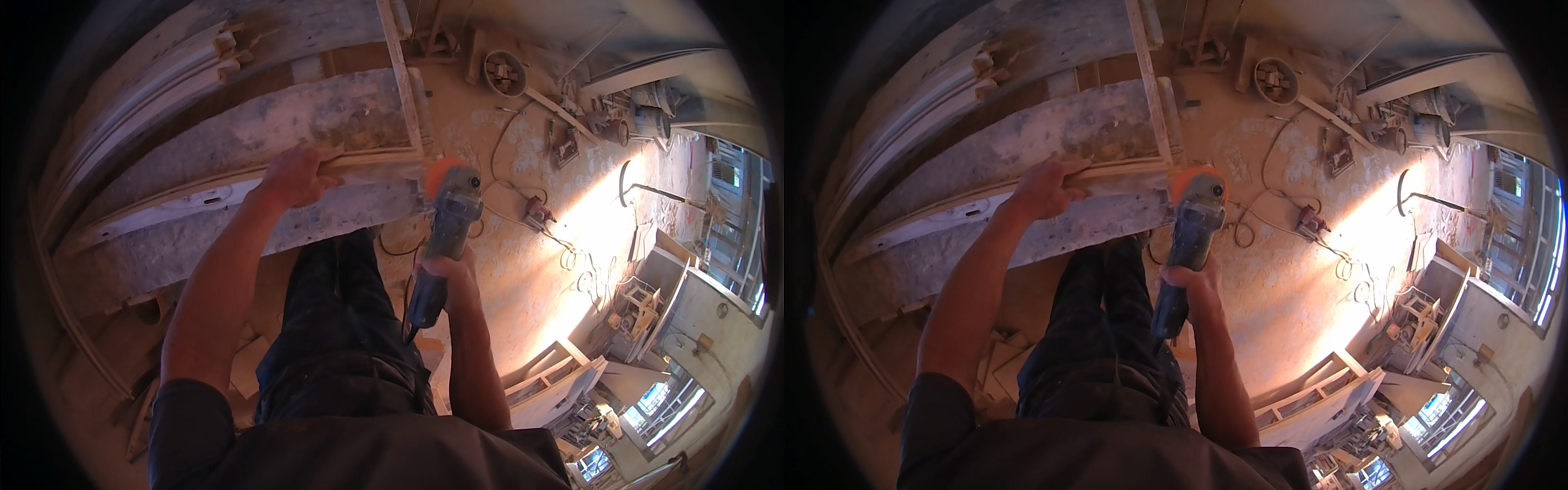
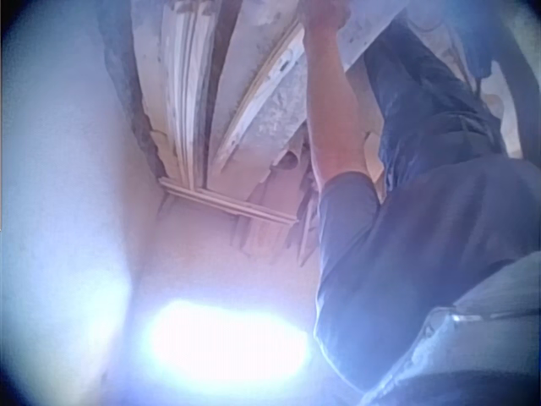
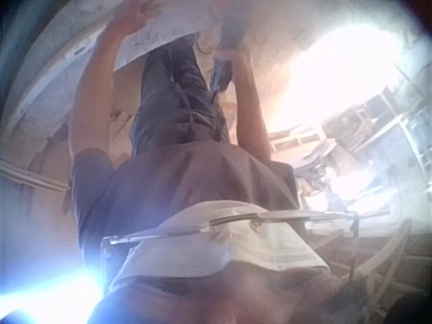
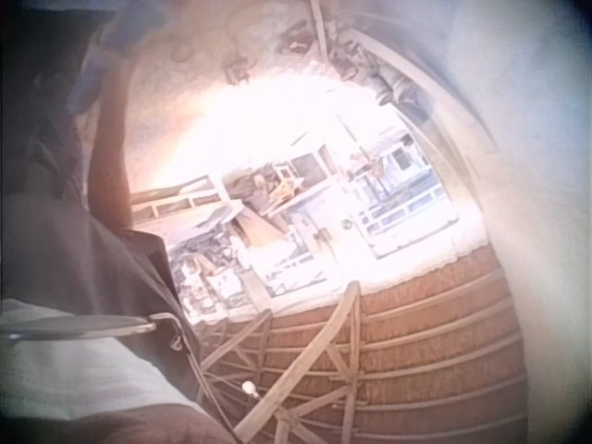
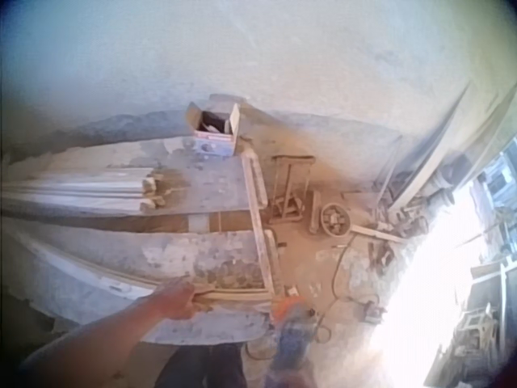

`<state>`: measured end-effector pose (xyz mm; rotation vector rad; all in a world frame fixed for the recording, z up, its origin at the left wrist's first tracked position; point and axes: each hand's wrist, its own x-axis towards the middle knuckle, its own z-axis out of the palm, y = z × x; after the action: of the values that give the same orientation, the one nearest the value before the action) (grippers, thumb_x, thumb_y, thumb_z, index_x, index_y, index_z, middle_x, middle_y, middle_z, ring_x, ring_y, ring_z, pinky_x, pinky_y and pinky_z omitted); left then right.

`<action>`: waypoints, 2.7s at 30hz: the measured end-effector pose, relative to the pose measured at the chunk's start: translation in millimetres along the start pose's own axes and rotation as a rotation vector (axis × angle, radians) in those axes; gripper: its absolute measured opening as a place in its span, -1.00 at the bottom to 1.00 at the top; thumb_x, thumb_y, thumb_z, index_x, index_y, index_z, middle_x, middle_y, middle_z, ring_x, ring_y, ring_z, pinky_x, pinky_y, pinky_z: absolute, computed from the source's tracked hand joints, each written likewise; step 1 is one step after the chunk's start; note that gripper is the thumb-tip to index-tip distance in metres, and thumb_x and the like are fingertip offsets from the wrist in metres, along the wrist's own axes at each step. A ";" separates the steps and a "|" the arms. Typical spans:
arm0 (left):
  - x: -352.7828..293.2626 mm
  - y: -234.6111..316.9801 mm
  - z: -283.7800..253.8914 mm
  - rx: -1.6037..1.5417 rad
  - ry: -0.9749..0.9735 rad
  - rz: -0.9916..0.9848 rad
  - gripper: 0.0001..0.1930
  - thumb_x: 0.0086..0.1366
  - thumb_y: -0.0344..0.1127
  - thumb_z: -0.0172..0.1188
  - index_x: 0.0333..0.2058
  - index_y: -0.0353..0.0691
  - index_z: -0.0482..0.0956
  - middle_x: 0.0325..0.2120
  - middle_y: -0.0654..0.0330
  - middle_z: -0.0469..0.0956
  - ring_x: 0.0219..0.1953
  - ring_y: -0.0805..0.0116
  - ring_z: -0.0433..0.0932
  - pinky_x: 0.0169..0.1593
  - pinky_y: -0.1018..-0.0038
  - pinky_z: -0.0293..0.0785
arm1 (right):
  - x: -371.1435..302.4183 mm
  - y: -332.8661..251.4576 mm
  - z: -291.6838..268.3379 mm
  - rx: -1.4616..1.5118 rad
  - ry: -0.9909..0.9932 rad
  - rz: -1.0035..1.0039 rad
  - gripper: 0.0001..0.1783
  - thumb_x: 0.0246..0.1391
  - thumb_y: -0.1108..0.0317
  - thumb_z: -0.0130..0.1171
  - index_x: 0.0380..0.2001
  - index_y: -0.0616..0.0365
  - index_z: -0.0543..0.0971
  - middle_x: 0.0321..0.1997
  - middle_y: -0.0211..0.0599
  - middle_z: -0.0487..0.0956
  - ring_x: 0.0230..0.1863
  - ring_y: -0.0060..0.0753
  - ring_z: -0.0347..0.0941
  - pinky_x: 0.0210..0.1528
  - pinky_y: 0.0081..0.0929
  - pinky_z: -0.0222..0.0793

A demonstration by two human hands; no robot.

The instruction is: The person sands long pieces of wood using an angle grinder with a sanding disc attachment, moving the tool along the surface of the boards.

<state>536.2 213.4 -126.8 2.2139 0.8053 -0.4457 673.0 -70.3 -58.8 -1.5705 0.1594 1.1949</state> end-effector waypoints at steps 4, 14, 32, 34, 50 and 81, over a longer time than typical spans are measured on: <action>0.8 1.3 0.1 -0.001 0.034 0.037 -0.31 0.14 -0.14 0.51 0.27 -0.06 0.54 0.09 -0.06 0.62 0.15 -0.13 0.55 0.22 0.10 0.44 | 11.5 -9.4 4.7 -0.025 0.005 0.056 -0.45 -0.31 0.37 0.26 -0.13 0.34 0.47 -0.43 -0.12 0.56 -0.49 -0.21 0.57 -0.37 -0.27 0.55; 2.2 -4.3 18.2 0.304 0.212 0.142 -0.32 0.01 -0.31 0.55 0.14 -0.19 0.49 0.11 0.03 0.34 0.26 -0.05 0.32 0.28 0.09 0.32 | -4.4 21.1 -26.1 0.036 -0.012 -0.007 -0.44 -0.33 0.37 0.27 -0.13 0.33 0.49 -0.41 -0.13 0.58 -0.43 -0.18 0.59 -0.32 -0.22 0.57; 22.5 8.1 -6.5 0.308 -0.065 0.020 -0.34 -0.05 -0.58 0.27 0.14 -0.36 0.41 0.18 -0.14 0.35 0.31 -0.18 0.26 0.30 -0.05 0.29 | 66.0 -10.0 -49.4 -0.177 -0.220 -0.102 -0.42 -0.40 0.41 0.38 -0.15 0.28 0.53 -0.37 -0.24 0.64 -0.40 -0.34 0.61 -0.22 -0.37 0.56; 23.0 6.4 -5.8 0.303 -0.064 0.020 -0.34 -0.06 -0.58 0.27 0.13 -0.35 0.41 0.17 -0.14 0.35 0.31 -0.18 0.27 0.30 -0.07 0.29 | 61.1 -6.5 -59.4 -0.190 -0.223 -0.089 -0.41 -0.40 0.40 0.39 -0.14 0.28 0.53 -0.37 -0.24 0.64 -0.40 -0.34 0.61 -0.23 -0.36 0.56; 24.3 4.8 -2.4 0.305 -0.056 0.020 -0.39 -0.06 -0.59 0.27 0.06 -0.32 0.41 0.13 -0.12 0.37 0.28 -0.20 0.28 0.29 -0.10 0.28 | 68.5 -24.7 -73.4 -0.328 -0.171 -0.101 -0.41 -0.39 0.39 0.46 -0.13 0.23 0.57 -0.34 -0.31 0.66 -0.32 -0.39 0.62 -0.16 -0.35 0.55; -155.3 -463.4 19.5 -0.151 0.947 -0.574 -0.28 0.32 0.03 0.25 0.39 -0.08 0.30 0.30 0.00 0.34 0.32 0.00 0.36 0.35 0.01 0.31 | -119.9 121.7 -106.8 0.520 0.221 -0.144 -0.44 -0.16 0.29 0.26 -0.02 0.21 0.45 -0.31 -0.07 0.58 -0.30 -0.03 0.61 -0.22 -0.07 0.62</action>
<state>111.4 385.3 -297.9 1.9647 1.9060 0.4595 600.6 -258.2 -61.9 -1.2239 0.4559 0.7829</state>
